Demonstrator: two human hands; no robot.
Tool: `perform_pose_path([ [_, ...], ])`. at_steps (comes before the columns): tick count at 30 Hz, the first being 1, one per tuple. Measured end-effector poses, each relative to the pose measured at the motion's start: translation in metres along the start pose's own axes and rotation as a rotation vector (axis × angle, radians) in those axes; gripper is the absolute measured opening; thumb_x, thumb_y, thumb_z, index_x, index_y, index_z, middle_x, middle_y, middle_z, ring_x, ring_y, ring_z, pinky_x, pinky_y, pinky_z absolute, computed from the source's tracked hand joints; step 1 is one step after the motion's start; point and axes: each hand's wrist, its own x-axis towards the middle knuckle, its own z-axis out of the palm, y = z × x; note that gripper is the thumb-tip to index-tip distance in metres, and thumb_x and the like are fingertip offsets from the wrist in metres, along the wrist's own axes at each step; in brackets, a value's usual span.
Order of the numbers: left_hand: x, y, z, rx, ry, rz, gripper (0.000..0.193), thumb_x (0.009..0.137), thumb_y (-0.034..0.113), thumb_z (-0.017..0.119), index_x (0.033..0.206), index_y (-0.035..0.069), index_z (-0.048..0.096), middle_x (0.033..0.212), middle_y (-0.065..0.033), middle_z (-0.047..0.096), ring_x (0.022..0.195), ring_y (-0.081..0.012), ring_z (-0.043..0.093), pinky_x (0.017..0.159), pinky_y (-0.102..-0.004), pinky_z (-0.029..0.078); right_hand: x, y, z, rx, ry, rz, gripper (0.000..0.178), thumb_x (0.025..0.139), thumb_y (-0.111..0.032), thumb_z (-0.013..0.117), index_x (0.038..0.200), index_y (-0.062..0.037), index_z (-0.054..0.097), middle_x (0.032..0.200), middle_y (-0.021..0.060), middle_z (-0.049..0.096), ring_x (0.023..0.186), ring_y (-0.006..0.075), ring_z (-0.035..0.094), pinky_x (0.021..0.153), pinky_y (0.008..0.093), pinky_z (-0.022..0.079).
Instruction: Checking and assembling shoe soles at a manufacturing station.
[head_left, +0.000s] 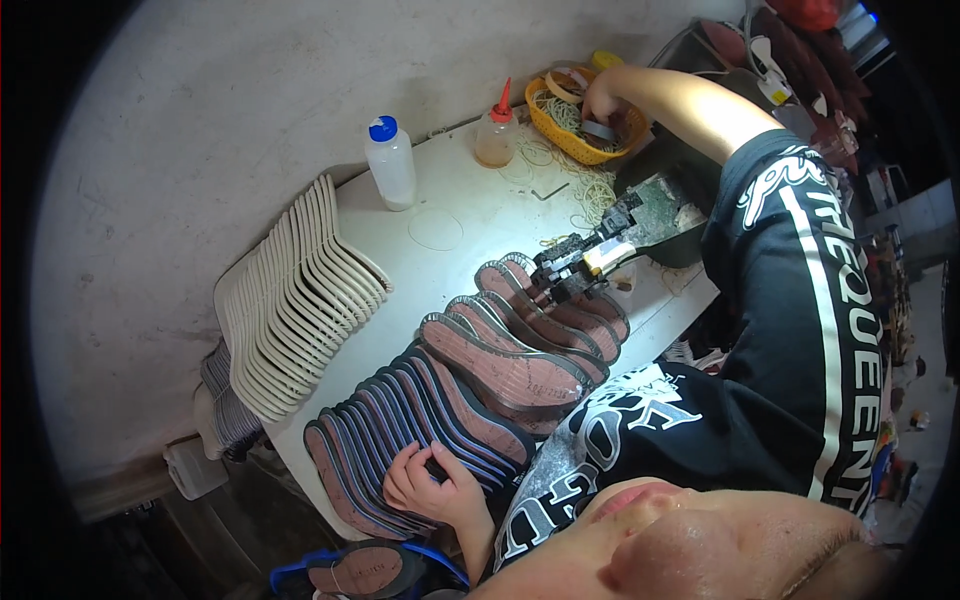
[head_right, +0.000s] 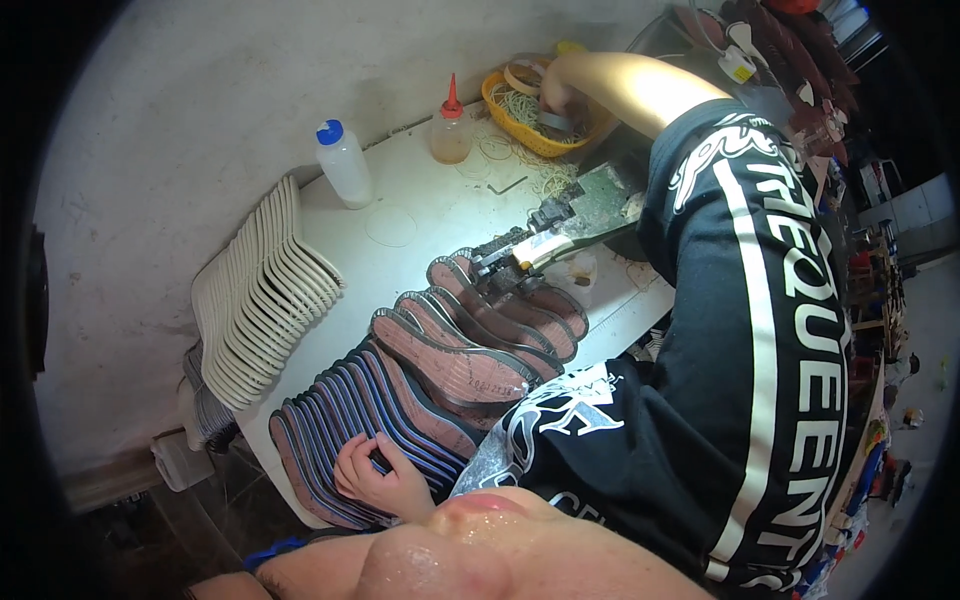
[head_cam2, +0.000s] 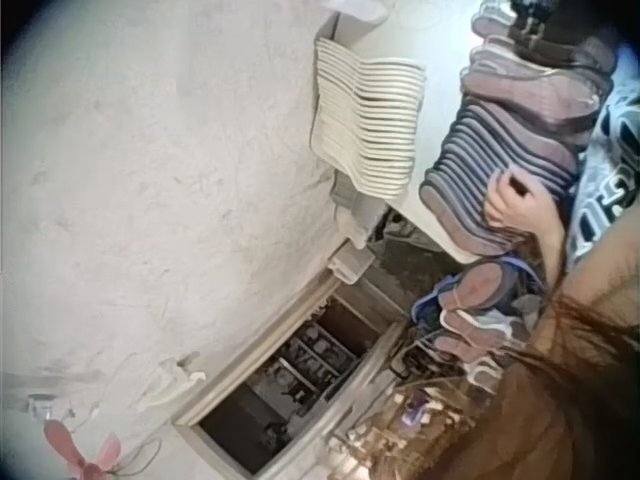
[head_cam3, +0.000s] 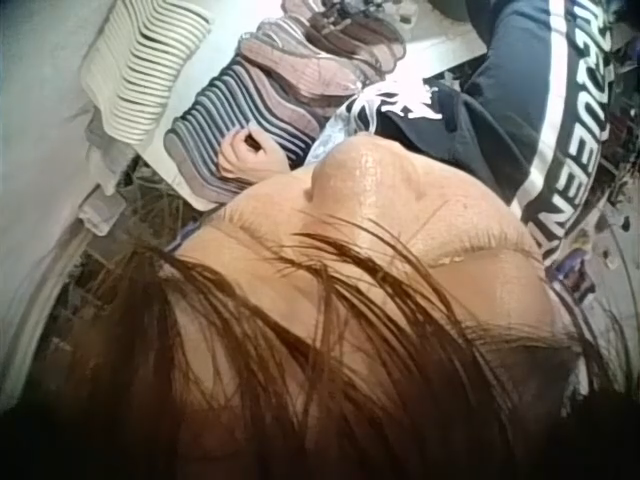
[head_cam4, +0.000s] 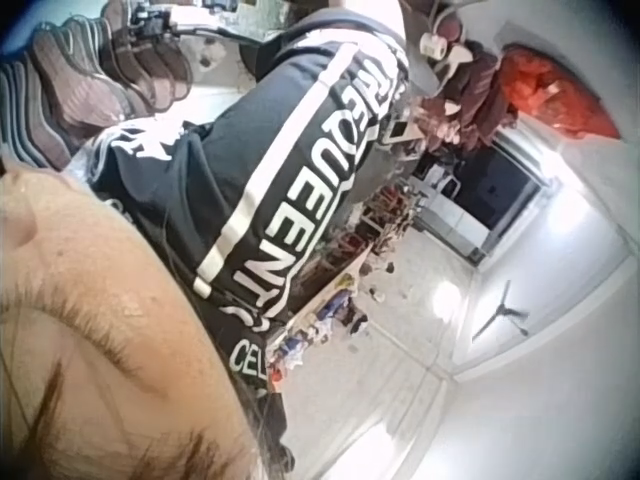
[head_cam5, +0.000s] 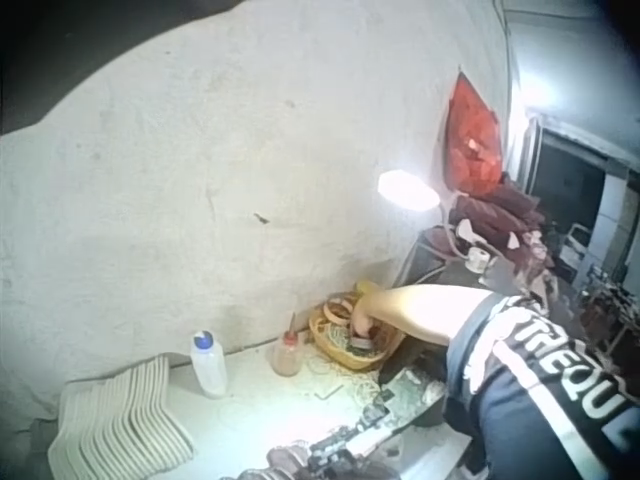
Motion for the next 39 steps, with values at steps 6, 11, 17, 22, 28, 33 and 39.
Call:
perform_pose_path([
  [6, -0.001, -0.003, 0.000, -0.020, -0.003, -0.018, 0.016, 0.082, 0.021, 0.066, 0.075, 0.007, 0.062, 0.097, -0.0041, 0.063, 0.097, -0.0265, 0.053, 0.093, -0.0475, 0.031, -0.017, 0.015, -0.002, -0.005, 0.096, -0.040, 0.043, 0.082, 0.000, 0.057, 0.125, -0.0071, 0.053, 0.107, 0.0093, 0.062, 0.090, 0.0222, 0.064, 0.077, 0.0375, 0.054],
  [11, 0.001, -0.001, 0.002, -0.033, 0.001, 0.000, 0.016, 0.082, 0.021, 0.066, 0.075, 0.007, 0.063, 0.096, -0.0041, 0.063, 0.097, -0.0260, 0.053, 0.094, -0.0475, 0.032, -0.086, 0.002, -0.015, -0.161, 0.475, 0.244, 0.044, 0.080, -0.009, 0.066, 0.123, -0.0062, 0.060, 0.105, 0.0099, 0.067, 0.085, 0.0213, 0.067, 0.070, 0.0385, 0.055],
  [17, 0.000, -0.003, 0.004, -0.027, 0.037, 0.006, 0.015, 0.082, 0.021, 0.066, 0.076, 0.008, 0.063, 0.094, -0.0037, 0.064, 0.097, -0.0251, 0.054, 0.092, -0.0459, 0.033, -0.090, -0.034, -0.011, -0.642, 0.974, 0.264, 0.018, 0.075, -0.011, 0.067, 0.088, -0.0002, 0.074, 0.089, 0.0190, 0.070, 0.078, 0.0304, 0.067, 0.067, 0.0406, 0.054],
  [22, 0.005, -0.001, 0.008, -0.037, 0.061, 0.034, 0.013, 0.082, 0.020, 0.065, 0.077, 0.008, 0.062, 0.094, -0.0028, 0.063, 0.097, -0.0246, 0.055, 0.092, -0.0451, 0.033, -0.090, -0.057, -0.029, -0.720, 0.790, 0.361, 0.022, 0.072, -0.010, 0.069, 0.090, 0.0020, 0.073, 0.089, 0.0224, 0.068, 0.077, 0.0332, 0.066, 0.066, 0.0424, 0.053],
  [28, 0.005, -0.005, 0.006, -0.037, 0.093, 0.034, 0.013, 0.082, 0.021, 0.064, 0.077, 0.010, 0.060, 0.092, -0.0010, 0.063, 0.096, -0.0248, 0.055, 0.090, -0.0437, 0.034, -0.062, -0.022, -0.050, -0.637, 0.869, 0.389, 0.025, 0.068, -0.013, 0.072, 0.087, 0.0025, 0.073, 0.083, 0.0193, 0.068, 0.075, 0.0307, 0.066, 0.064, 0.0425, 0.052],
  [33, 0.002, -0.002, 0.006, -0.033, 0.160, 0.073, 0.013, 0.080, 0.022, 0.066, 0.077, 0.011, 0.060, 0.088, -0.0028, 0.063, 0.092, -0.0267, 0.057, 0.084, -0.0441, 0.036, -0.100, -0.057, 0.010, -0.510, 1.216, 0.129, 0.019, 0.070, -0.013, 0.068, 0.083, -0.0007, 0.073, 0.083, 0.0195, 0.070, 0.075, 0.0313, 0.069, 0.065, 0.0438, 0.055],
  [39, 0.005, -0.004, 0.005, -0.132, 0.074, 0.011, 0.012, 0.078, 0.023, 0.068, 0.078, 0.013, 0.061, 0.086, -0.0018, 0.062, 0.093, -0.0262, 0.056, 0.086, -0.0416, 0.037, -0.248, -0.106, 0.142, -0.521, 1.422, -0.503, 0.024, 0.082, -0.022, 0.061, 0.097, -0.0033, 0.058, 0.087, 0.0179, 0.063, 0.089, 0.0360, 0.061, 0.076, 0.0438, 0.050],
])
